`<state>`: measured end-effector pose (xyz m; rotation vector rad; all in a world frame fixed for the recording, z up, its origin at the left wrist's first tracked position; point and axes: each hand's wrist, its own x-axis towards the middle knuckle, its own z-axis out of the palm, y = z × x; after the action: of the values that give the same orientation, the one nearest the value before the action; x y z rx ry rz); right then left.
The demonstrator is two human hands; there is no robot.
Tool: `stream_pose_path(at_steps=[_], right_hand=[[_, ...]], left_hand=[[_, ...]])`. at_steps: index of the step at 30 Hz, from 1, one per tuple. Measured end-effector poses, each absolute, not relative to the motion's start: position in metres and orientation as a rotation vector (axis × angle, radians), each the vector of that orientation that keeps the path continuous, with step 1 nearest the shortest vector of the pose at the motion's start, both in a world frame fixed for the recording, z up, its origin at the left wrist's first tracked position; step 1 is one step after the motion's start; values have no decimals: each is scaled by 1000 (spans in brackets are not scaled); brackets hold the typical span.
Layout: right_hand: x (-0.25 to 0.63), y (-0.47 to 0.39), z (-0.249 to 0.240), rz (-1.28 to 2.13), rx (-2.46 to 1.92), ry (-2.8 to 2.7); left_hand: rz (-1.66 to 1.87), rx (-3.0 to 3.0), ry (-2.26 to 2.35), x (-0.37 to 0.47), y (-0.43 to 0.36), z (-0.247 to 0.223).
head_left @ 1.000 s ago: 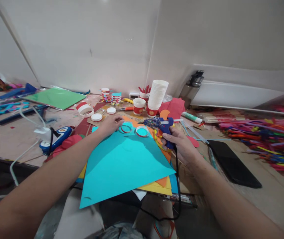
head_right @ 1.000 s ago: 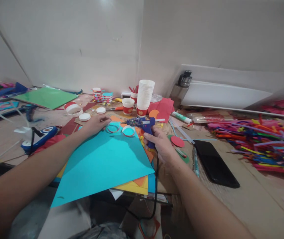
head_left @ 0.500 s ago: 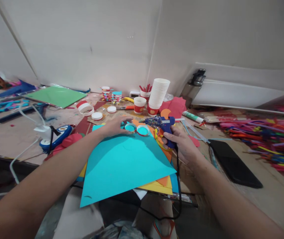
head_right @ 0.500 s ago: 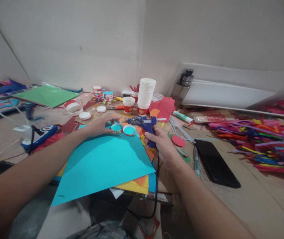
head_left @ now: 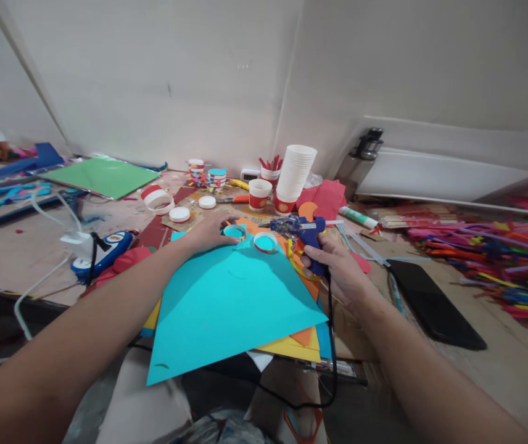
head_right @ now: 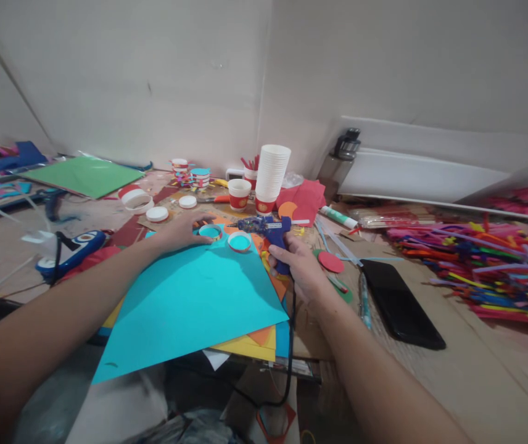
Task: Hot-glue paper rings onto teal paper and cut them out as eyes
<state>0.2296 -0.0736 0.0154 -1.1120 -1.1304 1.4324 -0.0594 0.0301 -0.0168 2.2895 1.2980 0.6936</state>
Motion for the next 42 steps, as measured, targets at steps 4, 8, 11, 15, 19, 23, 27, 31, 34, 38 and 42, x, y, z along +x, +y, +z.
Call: stream_pose_path(at_steps=[4, 8, 11, 15, 19, 23, 27, 31, 34, 38, 42], right_hand=[[229, -74, 15, 1436, -1101, -1130], [229, -74, 16, 1441, -1095, -1127], [229, -74, 16, 1440, -1098, -1116], [229, -75, 17, 1432, -1119, -1124], [230, -76, 16, 1439, -1119, -1126], [231, -75, 15, 1427, -1122, -1129], [231, -75, 16, 1426, -1124, -1133], [230, -75, 16, 1429, -1125, -1117], [230, -75, 17, 1429, -1128, -1118], [229, -75, 16, 1420, -1128, -1117], [228, -74, 15, 1411, -1123, -1128]], left_hand=[[700, 2275, 1284, -60, 30, -19], [707, 2271, 1255, -62, 33, -22], [728, 2251, 1272, -64, 36, -25], [742, 2350, 1192, -70, 39, -26], [729, 2392, 1150, -71, 38, -24], [827, 2231, 1266, -68, 34, -21], [906, 2097, 1361, -66, 32, -18], [949, 1952, 1339, -65, 30, -15], [950, 1831, 1330, -63, 28, -12], [940, 1731, 1406, -59, 26, -9], [952, 1696, 1427, -56, 27, -7]])
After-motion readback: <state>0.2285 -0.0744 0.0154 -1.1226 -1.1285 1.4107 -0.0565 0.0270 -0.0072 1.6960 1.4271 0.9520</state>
